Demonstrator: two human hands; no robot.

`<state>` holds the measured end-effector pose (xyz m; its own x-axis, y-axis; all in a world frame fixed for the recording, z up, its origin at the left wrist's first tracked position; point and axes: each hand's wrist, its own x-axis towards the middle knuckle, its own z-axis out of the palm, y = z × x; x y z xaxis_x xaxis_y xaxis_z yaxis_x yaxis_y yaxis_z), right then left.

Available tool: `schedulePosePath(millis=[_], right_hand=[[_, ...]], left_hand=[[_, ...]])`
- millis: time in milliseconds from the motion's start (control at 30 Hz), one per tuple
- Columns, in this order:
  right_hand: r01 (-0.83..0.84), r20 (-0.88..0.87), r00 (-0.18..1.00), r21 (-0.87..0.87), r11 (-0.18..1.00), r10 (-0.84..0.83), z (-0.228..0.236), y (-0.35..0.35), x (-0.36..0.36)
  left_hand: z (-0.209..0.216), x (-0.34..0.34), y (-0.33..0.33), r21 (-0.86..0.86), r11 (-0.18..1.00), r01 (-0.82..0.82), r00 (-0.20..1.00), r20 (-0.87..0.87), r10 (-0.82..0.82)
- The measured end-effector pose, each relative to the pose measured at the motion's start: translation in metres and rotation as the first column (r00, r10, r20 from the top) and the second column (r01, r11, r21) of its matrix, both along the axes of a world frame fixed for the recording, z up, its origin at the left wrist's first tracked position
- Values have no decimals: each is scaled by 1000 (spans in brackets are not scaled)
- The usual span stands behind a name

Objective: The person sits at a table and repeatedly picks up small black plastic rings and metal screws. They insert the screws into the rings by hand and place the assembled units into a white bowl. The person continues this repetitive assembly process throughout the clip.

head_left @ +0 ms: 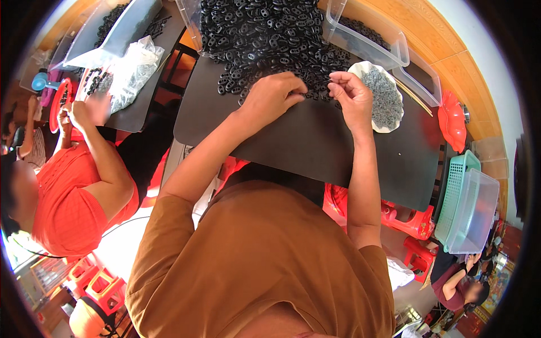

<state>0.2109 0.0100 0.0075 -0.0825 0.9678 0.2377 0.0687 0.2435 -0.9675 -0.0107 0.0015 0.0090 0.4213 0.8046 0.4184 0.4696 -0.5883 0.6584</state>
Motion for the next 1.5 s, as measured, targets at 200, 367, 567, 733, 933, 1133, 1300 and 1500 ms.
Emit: schedulePosePath(millis=[200,367,567,733,933,1133,1300,1500], right_hand=[[-5,99,995,9,1000,4,1,0,6],[-12,51,999,15,1000,11,0,1,10],[-94,87,991,-39,995,97,1,0,12],[-80,148,985,-50,996,86,-6,0,5],[41,643,745,221,974,-177,4,-3,5],[10,856,436,305,952,-279,5,-13,-12],[-29,859,449,290,957,-246,3,-11,-13],[-11,779,563,342,940,-277,7,-7,-2]], left_hand=[[-13,2,1,99,994,-53,963,-259,77],[-9,4,6,78,996,-42,954,-292,64],[-2,20,6,-14,1000,-24,999,41,25],[-2,32,16,-388,917,87,950,309,41],[-20,19,36,-523,837,161,909,409,82],[-20,14,34,-582,758,296,815,568,118],[-18,14,31,-547,759,353,772,629,95],[-19,9,33,-564,721,402,735,669,113]])
